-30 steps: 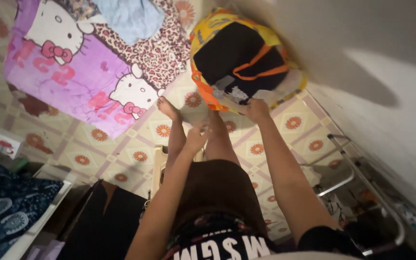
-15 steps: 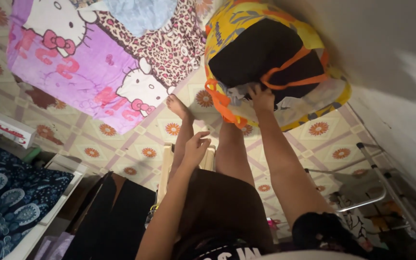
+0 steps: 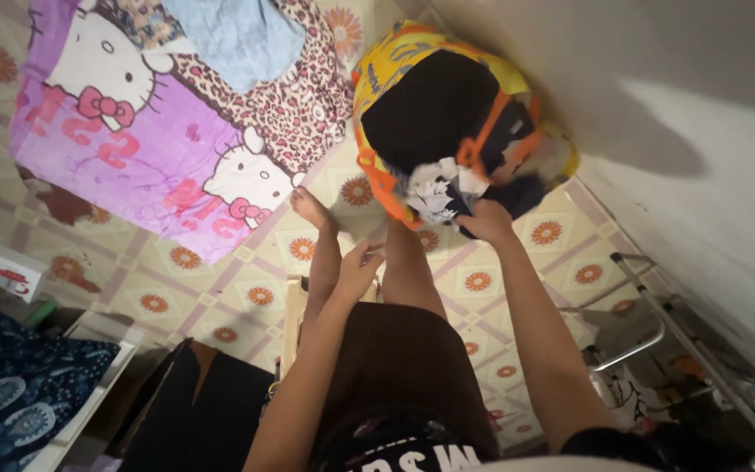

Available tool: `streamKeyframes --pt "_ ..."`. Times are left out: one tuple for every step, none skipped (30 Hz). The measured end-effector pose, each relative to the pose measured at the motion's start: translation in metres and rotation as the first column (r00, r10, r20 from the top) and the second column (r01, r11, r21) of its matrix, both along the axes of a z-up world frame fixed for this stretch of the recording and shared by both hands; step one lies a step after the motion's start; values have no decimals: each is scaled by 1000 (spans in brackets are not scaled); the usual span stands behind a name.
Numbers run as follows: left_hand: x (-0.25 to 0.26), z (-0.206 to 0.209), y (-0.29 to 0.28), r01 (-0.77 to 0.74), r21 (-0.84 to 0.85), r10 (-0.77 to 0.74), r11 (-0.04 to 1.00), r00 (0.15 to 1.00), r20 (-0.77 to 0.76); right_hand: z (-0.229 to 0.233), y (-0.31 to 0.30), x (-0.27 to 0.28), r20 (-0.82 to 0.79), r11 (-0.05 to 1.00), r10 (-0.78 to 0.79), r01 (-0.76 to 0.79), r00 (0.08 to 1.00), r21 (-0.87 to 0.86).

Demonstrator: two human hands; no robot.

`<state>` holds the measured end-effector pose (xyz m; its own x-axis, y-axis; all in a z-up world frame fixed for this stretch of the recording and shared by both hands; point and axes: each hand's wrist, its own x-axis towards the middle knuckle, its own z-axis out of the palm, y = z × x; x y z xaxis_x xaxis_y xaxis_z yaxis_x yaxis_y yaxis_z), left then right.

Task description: Unpack clothes and a boxed electronic device from a storage bag and a box onto the floor.

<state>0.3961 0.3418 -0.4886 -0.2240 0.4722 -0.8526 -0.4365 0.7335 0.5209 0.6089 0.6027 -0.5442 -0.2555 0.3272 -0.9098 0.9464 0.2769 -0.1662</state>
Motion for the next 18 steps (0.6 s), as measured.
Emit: streamKeyframes --pt "0 3 0 27 0 -27 1000 1000 6 24 1 -3 -98 978 -207 201 974 -60" --pt "-3 11 7 26 15 -26 1000 1000 0 38 -3 -2 -107 979 -204 200 973 -46" --pt "-6 18 13 23 19 -23 1000 1000 11 52 -7 -2 -259 845 -529 473 808 -250" --pt "-9 25 18 17 20 -17 1000 1000 22 63 -13 -2 -318 610 -790 627 524 -484" --pt "-16 35 28 14 31 -14 999 1000 14 80 -18 -13 -331 618 -785 622 524 -481" --pt "-21 48 34 -62 81 57 995 996 67 98 -27 -23 -260 434 -899 636 353 -638" --pt "-27 59 41 -139 127 124 982 985 124 114 -35 -33 -151 231 -972 601 180 -765" --pt "-31 65 44 -144 126 129 982 984 121 108 -49 -33 -151 233 -971 598 184 -767" --pt "-35 71 46 -194 212 162 958 974 157 101 -62 -33 -118 201 -977 581 177 -789" --pt "-39 76 47 -243 294 190 924 962 196 92 -78 -33 -86 167 -982 563 169 -810" --pt "-46 89 48 -244 295 193 924 962 192 102 -85 -51 -86 169 -981 559 171 -812" --pt "-53 102 52 -194 372 163 908 980 114 112 -89 -70 -148 292 -946 559 289 -776" --pt "-62 116 56 -137 443 138 886 990 31 124 -94 -89 -203 412 -893 544 403 -731" --pt "-70 138 63 -144 446 146 884 989 30 142 -98 -111 -206 418 -889 539 410 -731" --pt "-80 162 68 -116 451 157 885 986 -54 160 -103 -133 -519 694 -715 380 469 -612" --pt "-89 185 74 -89 453 168 887 976 -137 179 -109 -154 -766 894 -447 210 462 -395" --pt "-93 191 66 -96 456 177 885 975 -138 185 -119 -161 -768 897 -440 202 465 -393" --pt "-98 196 59 -186 382 256 905 956 -142 190 -128 -169 -606 916 -379 189 699 -354"
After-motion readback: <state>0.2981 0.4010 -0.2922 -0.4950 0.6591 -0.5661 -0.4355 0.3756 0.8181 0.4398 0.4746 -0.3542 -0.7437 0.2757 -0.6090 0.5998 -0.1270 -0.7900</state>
